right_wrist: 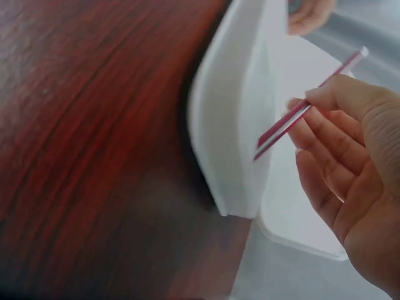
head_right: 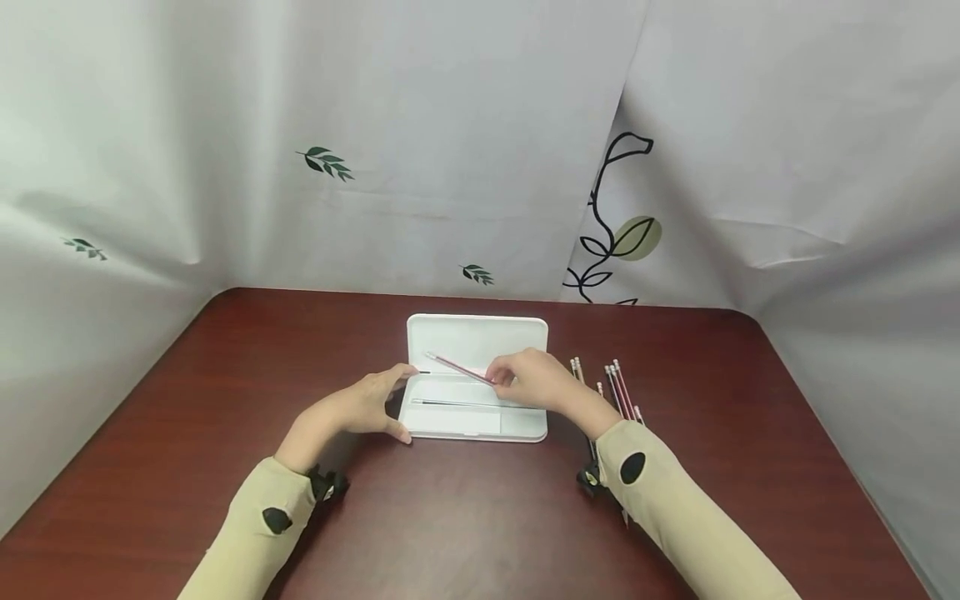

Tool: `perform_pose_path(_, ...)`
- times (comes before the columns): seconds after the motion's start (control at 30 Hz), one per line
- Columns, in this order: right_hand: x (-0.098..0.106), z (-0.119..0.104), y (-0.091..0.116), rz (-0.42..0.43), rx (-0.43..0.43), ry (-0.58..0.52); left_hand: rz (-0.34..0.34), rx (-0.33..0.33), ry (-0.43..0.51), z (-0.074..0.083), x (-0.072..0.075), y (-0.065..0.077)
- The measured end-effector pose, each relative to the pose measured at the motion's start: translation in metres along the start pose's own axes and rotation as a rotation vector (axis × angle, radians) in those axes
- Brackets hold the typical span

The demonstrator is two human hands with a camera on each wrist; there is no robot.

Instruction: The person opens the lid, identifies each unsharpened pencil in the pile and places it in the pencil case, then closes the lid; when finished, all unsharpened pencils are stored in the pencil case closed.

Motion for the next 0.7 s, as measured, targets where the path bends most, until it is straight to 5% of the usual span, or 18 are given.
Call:
perform_pose_path(0.37,-0.021,-0.010,-0.011,-0.146,0.088,0.106,0.007,-0.023,-0.005,0.001,0.000,0.001)
perform_pose_path(0.7,-0.018,-0.005,-0.005,-0.158,0.044,0.086,0.012,-0.015,-0.007,-0.001,0.000,0.000)
Point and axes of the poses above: each hand's wrist, its own y-axis away from the middle knuckle, its own x-axis out of the back of the hand, z = x × y, the point moved 8 cm from there along -y, towards the middle knuckle, and after that the axes turned 13 degrees about x, right-handed, at the moved point
